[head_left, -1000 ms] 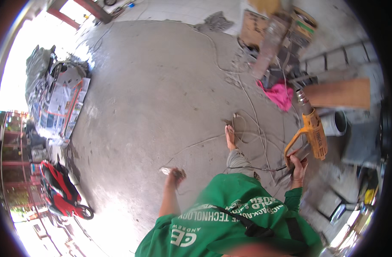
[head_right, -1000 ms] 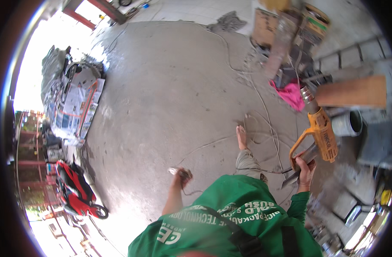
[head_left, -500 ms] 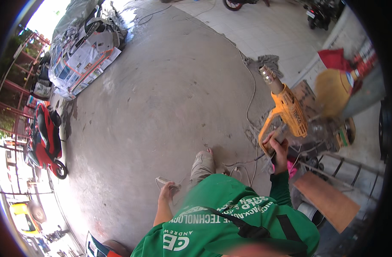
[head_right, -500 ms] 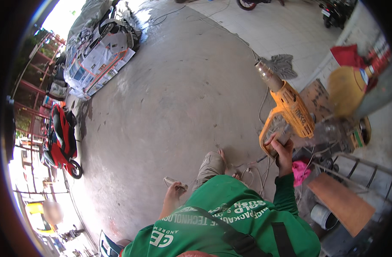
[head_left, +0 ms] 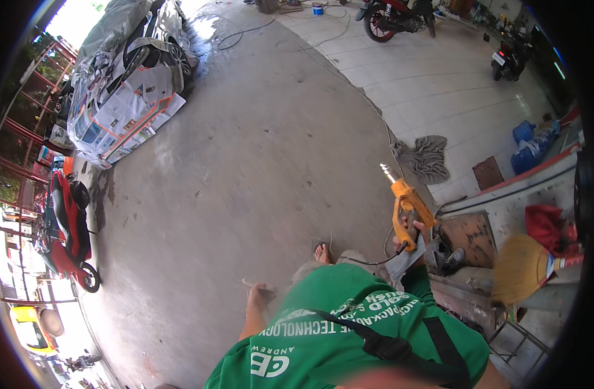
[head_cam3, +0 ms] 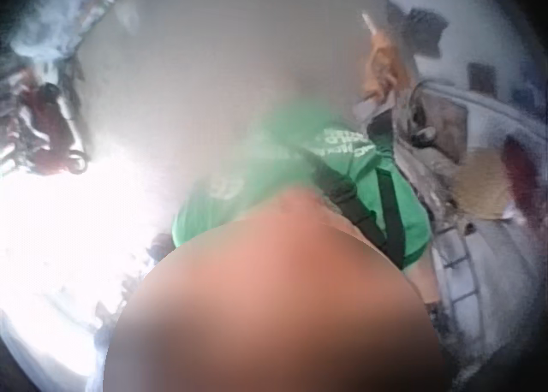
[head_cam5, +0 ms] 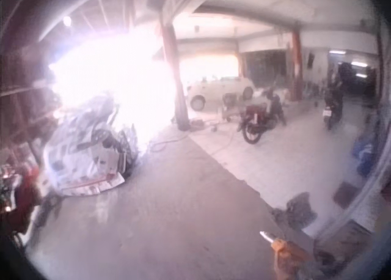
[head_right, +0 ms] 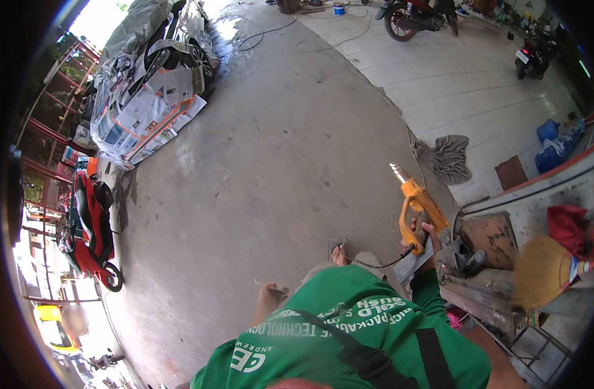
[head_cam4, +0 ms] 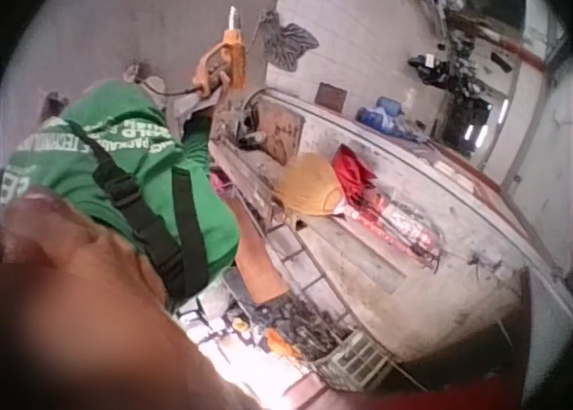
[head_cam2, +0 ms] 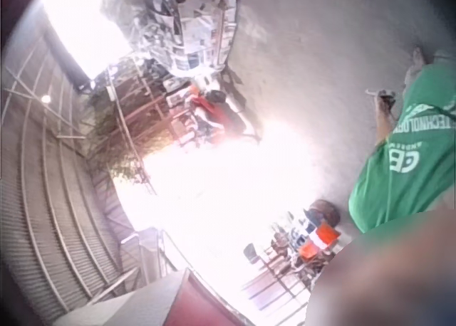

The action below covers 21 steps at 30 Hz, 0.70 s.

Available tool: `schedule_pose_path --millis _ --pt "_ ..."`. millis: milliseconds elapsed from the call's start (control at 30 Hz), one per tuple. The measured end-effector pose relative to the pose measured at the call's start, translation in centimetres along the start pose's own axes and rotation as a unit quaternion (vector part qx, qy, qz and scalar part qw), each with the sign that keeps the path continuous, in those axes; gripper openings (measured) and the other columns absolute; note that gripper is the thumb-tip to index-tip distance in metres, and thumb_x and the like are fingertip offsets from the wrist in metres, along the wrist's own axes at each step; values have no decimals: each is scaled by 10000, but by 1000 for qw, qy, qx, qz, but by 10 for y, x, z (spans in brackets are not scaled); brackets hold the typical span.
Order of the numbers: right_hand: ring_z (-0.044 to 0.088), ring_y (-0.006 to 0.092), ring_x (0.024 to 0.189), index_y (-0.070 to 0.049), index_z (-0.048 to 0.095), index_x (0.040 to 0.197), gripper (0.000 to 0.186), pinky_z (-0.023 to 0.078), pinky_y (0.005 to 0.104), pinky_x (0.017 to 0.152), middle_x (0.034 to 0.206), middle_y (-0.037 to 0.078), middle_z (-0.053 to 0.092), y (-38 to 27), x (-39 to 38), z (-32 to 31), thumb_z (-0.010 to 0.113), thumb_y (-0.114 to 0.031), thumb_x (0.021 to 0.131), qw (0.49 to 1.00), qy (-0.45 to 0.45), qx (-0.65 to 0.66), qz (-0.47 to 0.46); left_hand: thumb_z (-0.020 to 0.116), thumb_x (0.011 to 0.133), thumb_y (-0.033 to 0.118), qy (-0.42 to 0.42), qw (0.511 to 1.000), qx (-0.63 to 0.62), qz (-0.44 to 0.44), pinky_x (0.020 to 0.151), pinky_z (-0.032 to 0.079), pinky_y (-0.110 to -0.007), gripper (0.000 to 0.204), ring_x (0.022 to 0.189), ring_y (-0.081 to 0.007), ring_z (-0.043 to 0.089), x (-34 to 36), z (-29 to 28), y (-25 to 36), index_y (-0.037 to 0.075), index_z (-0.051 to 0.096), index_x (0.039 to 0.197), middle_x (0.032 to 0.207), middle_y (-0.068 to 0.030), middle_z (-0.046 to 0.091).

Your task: The person sands a pink primer patch on a white car door with a sanding block, wipes the surface with a cloth, and then uses a heat gun on the same area. The person also plugs in the heat gun cord during the process.

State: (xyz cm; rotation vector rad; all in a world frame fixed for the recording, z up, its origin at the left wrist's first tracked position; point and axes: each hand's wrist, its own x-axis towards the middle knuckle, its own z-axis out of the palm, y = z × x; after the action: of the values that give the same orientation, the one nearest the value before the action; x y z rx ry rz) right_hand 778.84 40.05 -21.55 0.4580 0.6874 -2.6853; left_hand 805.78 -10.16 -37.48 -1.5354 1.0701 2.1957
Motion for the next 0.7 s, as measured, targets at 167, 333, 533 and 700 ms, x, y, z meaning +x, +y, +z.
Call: schedule_pose_path --millis 167,333,533,700 --pt "652 201 692 -75 539 1196 384 613 374 543 996 63 610 -31 136 28 632 -294 894 995 68 -23 -70 628 860 335 17 999 -21 39 860 547 -489 261 1014 -330 707 67 111 193 112 603 993 1013 -125 717" --pt "642 231 590 -83 517 1187 378 606 364 423 979 88 599 -75 309 44 642 -261 878 997 34 -38 -55 638 881 387 22 1000 8 -3 837 522 -450 322 1023 -323 704 144 186 297 104 622 1033 1031 -119 716" --pt "600 180 888 -70 496 1224 416 577 293 684 985 64 548 -120 528 180 639 -198 855 991 12 -107 -85 705 912 430 90 992 -80 -45 743 526 -368 445 915 -283 682 175 299 344 16 661 1068 993 -151 702" --pt "567 152 901 -53 472 1330 550 524 281 729 983 50 531 -161 693 298 661 -252 854 975 -50 -215 -35 713 934 366 -36 981 -114 -155 808 531 -360 384 886 -256 672 238 385 414 6 664 1061 970 -131 681"
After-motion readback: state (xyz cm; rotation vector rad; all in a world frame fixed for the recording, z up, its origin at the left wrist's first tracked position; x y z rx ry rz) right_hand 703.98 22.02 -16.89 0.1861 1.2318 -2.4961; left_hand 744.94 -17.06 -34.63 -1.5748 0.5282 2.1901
